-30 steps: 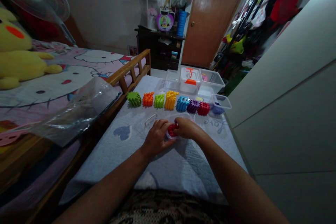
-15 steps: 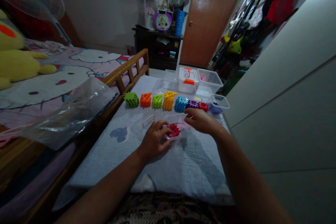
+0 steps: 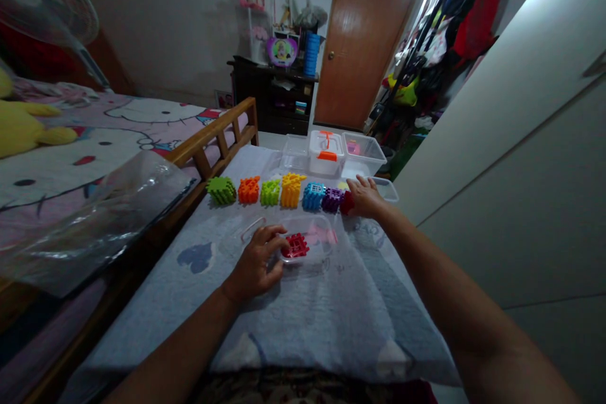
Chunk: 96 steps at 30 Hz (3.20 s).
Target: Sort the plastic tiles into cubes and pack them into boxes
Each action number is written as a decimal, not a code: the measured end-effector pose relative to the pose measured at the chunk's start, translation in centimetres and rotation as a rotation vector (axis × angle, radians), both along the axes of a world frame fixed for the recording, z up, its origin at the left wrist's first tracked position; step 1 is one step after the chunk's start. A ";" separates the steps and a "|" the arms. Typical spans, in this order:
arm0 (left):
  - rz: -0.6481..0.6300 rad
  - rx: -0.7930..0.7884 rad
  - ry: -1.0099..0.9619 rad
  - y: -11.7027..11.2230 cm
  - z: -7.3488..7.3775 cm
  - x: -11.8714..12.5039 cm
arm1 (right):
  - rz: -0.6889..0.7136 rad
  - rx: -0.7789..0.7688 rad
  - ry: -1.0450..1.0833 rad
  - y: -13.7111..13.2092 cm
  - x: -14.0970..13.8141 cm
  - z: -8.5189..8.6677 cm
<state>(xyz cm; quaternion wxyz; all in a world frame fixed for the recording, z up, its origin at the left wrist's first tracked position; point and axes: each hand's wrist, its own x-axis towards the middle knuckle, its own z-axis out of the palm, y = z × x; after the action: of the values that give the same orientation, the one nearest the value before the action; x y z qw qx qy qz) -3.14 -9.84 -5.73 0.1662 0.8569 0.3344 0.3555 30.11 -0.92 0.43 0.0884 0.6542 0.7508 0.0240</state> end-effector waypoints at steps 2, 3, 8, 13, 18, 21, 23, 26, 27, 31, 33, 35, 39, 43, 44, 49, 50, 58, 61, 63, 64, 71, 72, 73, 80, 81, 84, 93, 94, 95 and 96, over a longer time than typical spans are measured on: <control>0.013 0.009 0.015 0.1 -0.2 0.0 | 0.015 -0.026 -0.028 0.6 -0.1 -0.6; 0.019 0.015 0.021 0.2 -0.3 -0.1 | 0.019 -0.033 -0.037 0.7 -0.2 -0.9; 0.025 0.037 0.020 0.4 -0.5 0.0 | -0.003 -0.030 -0.067 0.8 -0.8 -1.4; 0.021 0.034 0.029 0.4 -0.6 0.0 | -0.010 -0.005 -0.045 0.2 -1.3 -1.2; 0.016 0.021 0.039 0.3 -0.5 -0.1 | -0.034 -0.003 -0.025 -0.2 -1.8 -0.8; 0.027 0.010 0.038 0.3 -0.4 -0.1 | -0.033 -0.006 -0.006 -0.3 -2.0 -0.6; 0.030 0.006 0.033 0.2 -0.4 0.0 | -0.023 -0.001 0.028 -0.2 -2.0 -0.5; 0.019 0.001 0.024 0.2 -0.3 0.0 | -0.020 0.009 0.100 0.1 -1.9 -0.7; 0.017 0.002 0.022 0.2 -0.2 -0.1 | -0.023 0.004 0.119 0.3 -1.8 -0.8; 0.012 0.000 0.020 0.2 -0.2 -0.1 | -0.053 -0.034 0.168 1.0 -1.3 -1.5; 0.014 -0.005 0.021 0.2 -0.3 -0.1 | -0.061 -0.050 0.191 1.2 -1.2 -1.8; 0.021 -0.001 0.017 0.2 -0.4 -0.1 | -0.068 -0.067 0.203 1.2 -1.1 -1.9; 0.034 0.012 0.014 0.4 -0.4 0.0 | -0.084 -0.078 0.185 1.2 -1.0 -2.2; 0.052 0.022 0.004 0.4 -0.2 0.0 | -0.067 -0.058 0.169 1.4 -0.8 -3.0; 0.046 0.017 0.001 0.3 -0.1 0.0 | -0.062 -0.055 0.170 1.5 -0.8 -3.1; -0.002 -0.015 -0.009 0.2 0.0 -0.1 | -0.070 -0.084 0.170 1.6 -0.9 -3.4; -0.009 -0.016 -0.006 0.3 0.0 0.0 | -0.084 -0.091 0.165 1.5 -1.0 -3.3; 0.022 -0.022 0.014 0.7 -1.0 -0.1 | -0.160 -0.096 0.162 -0.3 -1.8 -2.9; 0.033 -0.023 0.006 0.8 -1.2 0.0 | -0.184 -0.085 0.160 -0.8 -1.9 -3.0; 0.034 -0.029 0.005 0.9 -1.3 0.0 | -0.194 -0.066 0.156 -0.9 -1.9 -3.3; 0.034 -0.035 0.005 0.9 -1.3 0.0 | -0.196 -0.052 0.158 -1.0 -1.8 -3.4; 0.023 -0.043 -0.002 0.9 -1.2 0.0 | -0.163 -0.007 0.201 -1.0 -1.4 -4.1; 0.022 -0.043 -0.003 0.9 -1.1 0.0 | -0.160 -0.018 0.209 -0.9 -1.3 -4.0; 0.021 -0.043 -0.004 0.9 -1.1 0.0 | -0.156 -0.031 0.217 -0.9 -1.3 -3.8; 0.021 -0.040 -0.008 0.9 -1.3 0.1 | -0.106 -0.050 0.254 -1.2 -0.9 -3.1; 0.021 -0.038 -0.010 0.9 -1.3 0.1 | -0.101 -0.041 0.260 -1.3 -0.8 -3.1; 0.025 -0.036 -0.012 0.9 -1.3 0.1 | -0.087 -0.023 0.269 -1.6 -0.7 -3.3; 0.029 -0.020 -0.009 0.8 -1.0 0.1 | -0.064 0.006 0.272 -2.6 -0.8 -2.6; 0.028 -0.018 -0.008 0.8 -0.9 0.1 | -0.062 0.012 0.278 -2.9 -0.8 -2.2; 0.028 -0.016 -0.007 0.8 -0.9 0.1 | -0.060 0.021 0.286 -3.2 -0.8 -1.8; 0.027 -0.015 -0.005 0.8 -0.9 0.1 | -0.057 0.031 0.299 -3.6 -0.9 -1.2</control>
<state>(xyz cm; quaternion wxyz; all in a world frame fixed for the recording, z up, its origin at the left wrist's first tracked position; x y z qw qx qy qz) -3.02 -9.01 -6.59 0.1686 0.8501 0.3482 0.3573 29.22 -4.53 -0.78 -0.0337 0.6727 0.7364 -0.0645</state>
